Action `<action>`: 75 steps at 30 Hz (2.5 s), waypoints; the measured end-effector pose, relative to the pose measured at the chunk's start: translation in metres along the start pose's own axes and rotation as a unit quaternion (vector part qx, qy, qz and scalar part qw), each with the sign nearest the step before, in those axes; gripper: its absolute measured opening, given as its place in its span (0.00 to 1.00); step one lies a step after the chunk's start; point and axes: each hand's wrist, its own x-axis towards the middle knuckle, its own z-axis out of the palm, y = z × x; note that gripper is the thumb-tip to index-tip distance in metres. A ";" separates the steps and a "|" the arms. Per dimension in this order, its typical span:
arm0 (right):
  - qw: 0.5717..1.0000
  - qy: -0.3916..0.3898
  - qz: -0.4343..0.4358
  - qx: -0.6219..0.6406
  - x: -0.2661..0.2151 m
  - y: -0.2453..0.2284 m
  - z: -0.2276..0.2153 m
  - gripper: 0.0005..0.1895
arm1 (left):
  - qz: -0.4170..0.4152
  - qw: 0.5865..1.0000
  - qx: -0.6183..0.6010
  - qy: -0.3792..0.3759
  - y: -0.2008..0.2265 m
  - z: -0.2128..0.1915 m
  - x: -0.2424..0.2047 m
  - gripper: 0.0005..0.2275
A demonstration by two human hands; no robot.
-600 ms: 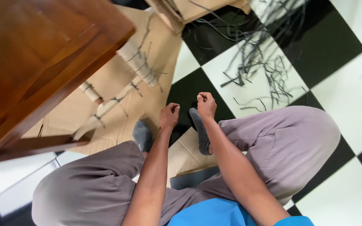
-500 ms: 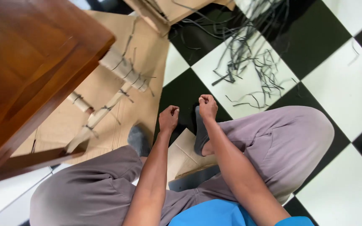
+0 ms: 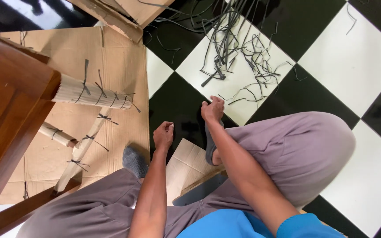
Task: Wrapping a wooden chair leg with protective cardboard and securing it with plastic ties
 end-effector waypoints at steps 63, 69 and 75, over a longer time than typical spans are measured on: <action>0.948 -0.160 -0.256 0.099 -0.117 -0.035 0.003 0.05 | 0.041 0.880 -0.445 0.161 0.105 -0.085 0.007 0.08; 0.948 -0.180 -0.251 0.076 -0.126 -0.042 0.019 0.05 | 0.059 0.863 -0.462 0.198 0.085 -0.104 -0.002 0.06; 0.942 -0.185 -0.278 0.031 -0.136 -0.043 0.038 0.09 | 0.056 0.855 -0.459 0.237 0.047 -0.122 -0.010 0.04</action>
